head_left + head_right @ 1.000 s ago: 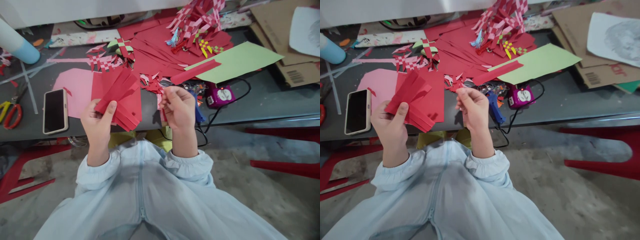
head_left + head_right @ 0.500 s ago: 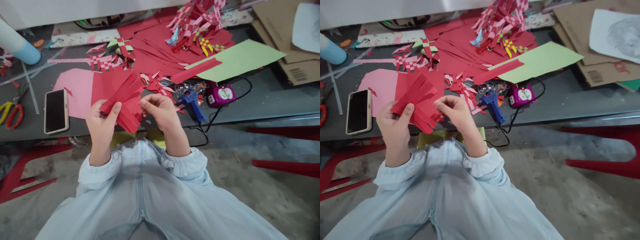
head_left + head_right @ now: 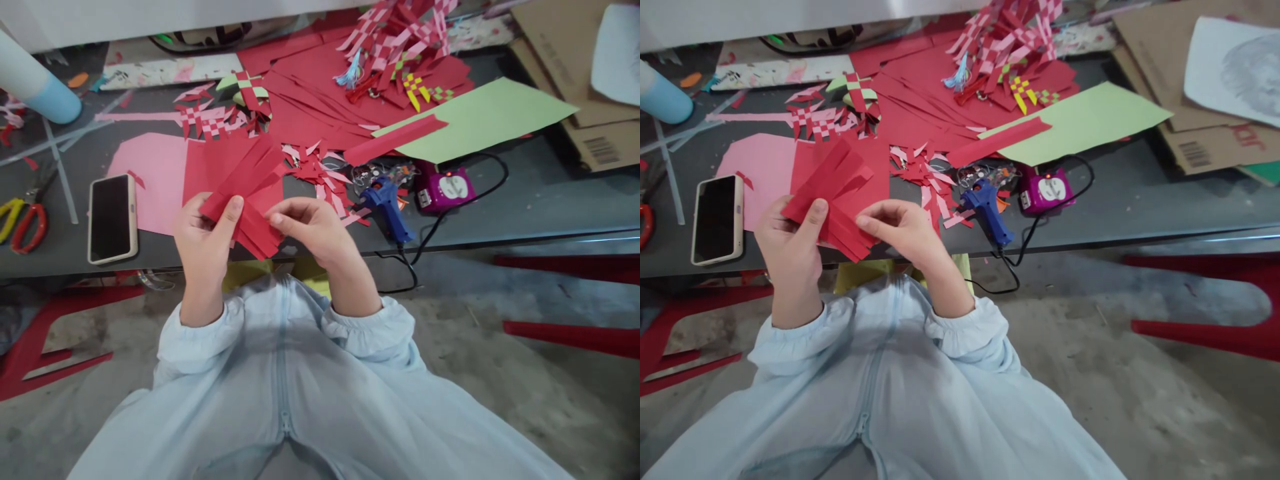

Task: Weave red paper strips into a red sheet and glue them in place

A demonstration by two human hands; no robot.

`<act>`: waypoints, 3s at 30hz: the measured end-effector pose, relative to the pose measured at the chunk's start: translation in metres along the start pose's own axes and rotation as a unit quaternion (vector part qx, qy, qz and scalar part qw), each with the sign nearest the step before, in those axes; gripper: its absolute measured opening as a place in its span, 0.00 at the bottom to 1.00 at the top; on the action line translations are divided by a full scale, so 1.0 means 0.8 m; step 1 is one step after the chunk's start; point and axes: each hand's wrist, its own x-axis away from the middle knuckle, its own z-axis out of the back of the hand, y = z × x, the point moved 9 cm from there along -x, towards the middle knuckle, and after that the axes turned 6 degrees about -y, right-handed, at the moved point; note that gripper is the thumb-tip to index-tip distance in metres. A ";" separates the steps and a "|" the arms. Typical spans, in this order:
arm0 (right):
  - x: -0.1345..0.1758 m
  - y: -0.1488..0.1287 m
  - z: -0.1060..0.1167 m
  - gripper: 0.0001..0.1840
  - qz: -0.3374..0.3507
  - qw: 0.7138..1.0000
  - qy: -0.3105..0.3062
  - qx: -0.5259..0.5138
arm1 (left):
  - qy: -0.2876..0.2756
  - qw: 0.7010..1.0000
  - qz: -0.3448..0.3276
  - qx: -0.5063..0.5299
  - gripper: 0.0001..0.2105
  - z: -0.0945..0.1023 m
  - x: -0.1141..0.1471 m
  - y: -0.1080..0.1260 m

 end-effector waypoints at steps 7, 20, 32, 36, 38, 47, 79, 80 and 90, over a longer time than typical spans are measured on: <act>-0.006 0.002 -0.022 0.23 -0.011 0.999 -0.030 0.012 | -0.064 0.996 0.033 0.046 0.17 -0.019 -0.003 -0.003; 0.004 -0.006 0.035 0.16 0.021 0.997 0.049 0.060 | -0.024 0.995 0.078 0.065 0.23 -0.010 -0.017 -0.010; 0.000 -0.002 -0.014 0.18 -0.006 0.994 -0.042 0.099 | -0.079 0.996 0.038 0.008 0.13 -0.025 -0.004 -0.004; 0.000 0.001 -0.012 0.19 -0.002 0.997 -0.021 0.079 | -0.085 0.996 0.030 0.002 0.12 -0.022 0.000 -0.007; 0.000 0.002 -0.003 0.19 0.006 0.998 0.010 0.063 | -0.085 0.996 0.025 0.003 0.13 -0.020 0.001 -0.008; 0.004 -0.014 0.038 0.16 0.079 0.988 0.100 0.089 | -0.075 0.996 0.046 0.017 0.12 -0.009 0.004 -0.015; 0.037 -0.043 0.011 0.06 0.054 0.912 0.058 0.403 | -0.012 0.992 0.113 0.048 0.12 0.069 0.015 -0.021; 0.037 -0.046 0.009 0.07 0.069 0.916 0.060 0.390 | -0.025 0.992 0.115 0.042 0.12 0.065 0.016 -0.020; 0.028 -0.044 -0.002 0.22 0.092 0.959 0.078 0.258 | -0.124 0.987 0.104 -0.017 0.07 0.042 0.021 -0.011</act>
